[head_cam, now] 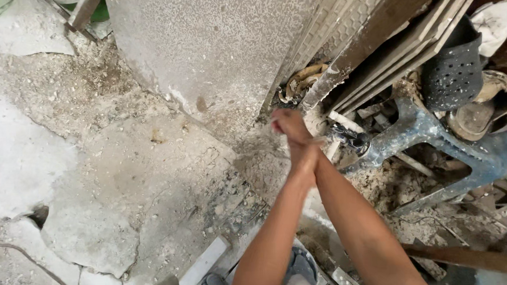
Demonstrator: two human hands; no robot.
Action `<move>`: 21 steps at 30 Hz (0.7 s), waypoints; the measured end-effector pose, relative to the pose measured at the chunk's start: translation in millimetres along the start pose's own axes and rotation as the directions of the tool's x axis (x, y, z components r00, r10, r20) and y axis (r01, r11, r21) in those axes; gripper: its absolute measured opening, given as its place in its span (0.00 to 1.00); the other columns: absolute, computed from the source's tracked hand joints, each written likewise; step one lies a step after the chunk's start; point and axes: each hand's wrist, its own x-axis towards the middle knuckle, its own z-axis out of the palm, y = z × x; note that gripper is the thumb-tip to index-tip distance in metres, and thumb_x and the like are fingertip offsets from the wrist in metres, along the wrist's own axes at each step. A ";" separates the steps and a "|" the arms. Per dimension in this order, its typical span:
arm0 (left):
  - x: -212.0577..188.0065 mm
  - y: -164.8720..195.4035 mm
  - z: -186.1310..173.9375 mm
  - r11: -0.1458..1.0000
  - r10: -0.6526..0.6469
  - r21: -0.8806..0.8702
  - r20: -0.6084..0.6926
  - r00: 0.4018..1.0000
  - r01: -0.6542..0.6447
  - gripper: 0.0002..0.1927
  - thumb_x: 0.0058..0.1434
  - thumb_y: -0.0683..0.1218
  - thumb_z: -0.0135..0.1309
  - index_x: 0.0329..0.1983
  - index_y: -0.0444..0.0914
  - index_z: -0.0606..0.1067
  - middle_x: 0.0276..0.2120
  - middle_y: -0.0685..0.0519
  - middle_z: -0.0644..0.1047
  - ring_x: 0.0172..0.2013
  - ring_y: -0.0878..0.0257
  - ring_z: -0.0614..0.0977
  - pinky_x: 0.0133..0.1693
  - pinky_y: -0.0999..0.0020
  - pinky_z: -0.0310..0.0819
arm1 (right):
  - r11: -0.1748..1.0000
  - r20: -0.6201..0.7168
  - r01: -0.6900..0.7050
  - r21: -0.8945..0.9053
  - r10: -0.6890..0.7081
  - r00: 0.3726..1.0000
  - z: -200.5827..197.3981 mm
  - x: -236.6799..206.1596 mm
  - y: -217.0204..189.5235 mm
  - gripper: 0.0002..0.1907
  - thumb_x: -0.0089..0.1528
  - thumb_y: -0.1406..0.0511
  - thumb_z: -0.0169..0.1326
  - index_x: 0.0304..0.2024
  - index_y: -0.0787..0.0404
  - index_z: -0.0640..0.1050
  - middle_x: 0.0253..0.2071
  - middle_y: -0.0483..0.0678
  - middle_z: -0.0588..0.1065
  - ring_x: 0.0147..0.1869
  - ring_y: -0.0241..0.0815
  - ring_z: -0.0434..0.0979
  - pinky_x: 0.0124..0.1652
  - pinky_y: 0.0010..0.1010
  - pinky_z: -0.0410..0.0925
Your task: The person retrieves a bundle of white fiberglass strands from a bucket and spreads them by hand over long white mold sections laid on a workbench. They repeatedly pull and lay the strands to cover the molds, then dip their hand into a bucket of white powder and sprinkle it over the covered molds.
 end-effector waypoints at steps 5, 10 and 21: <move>38.5 13.2 -17.1 0.989 -0.092 -0.117 0.005 0.996 0.092 0.30 0.54 0.57 0.61 0.58 0.41 0.73 0.54 0.45 0.72 0.51 0.51 0.74 0.50 0.49 0.68 | 0.977 -0.232 -0.201 -0.071 0.179 0.956 -25.9 -18.1 20.1 0.24 0.72 0.53 0.46 0.42 0.70 0.78 0.35 0.54 0.77 0.33 0.44 0.79 0.33 0.35 0.69; 62.7 26.8 -24.7 0.920 0.319 0.277 -0.125 0.939 -0.276 0.20 0.59 0.57 0.59 0.44 0.38 0.76 0.40 0.44 0.80 0.39 0.52 0.80 0.43 0.54 0.75 | 0.995 -0.183 0.057 -0.078 -0.070 0.981 -30.5 -65.8 63.7 0.28 0.70 0.57 0.53 0.62 0.71 0.63 0.54 0.53 0.68 0.53 0.50 0.69 0.46 0.43 0.69; -4.4 -41.4 -36.4 0.022 0.877 0.746 0.305 0.371 -0.665 0.23 0.89 0.46 0.30 0.80 0.33 0.46 0.74 0.28 0.53 0.66 0.28 0.64 0.62 0.36 0.66 | 0.886 -0.258 -0.287 -0.363 0.201 0.945 -30.1 -8.5 13.9 0.16 0.65 0.57 0.55 0.35 0.64 0.79 0.26 0.53 0.75 0.27 0.47 0.73 0.28 0.38 0.69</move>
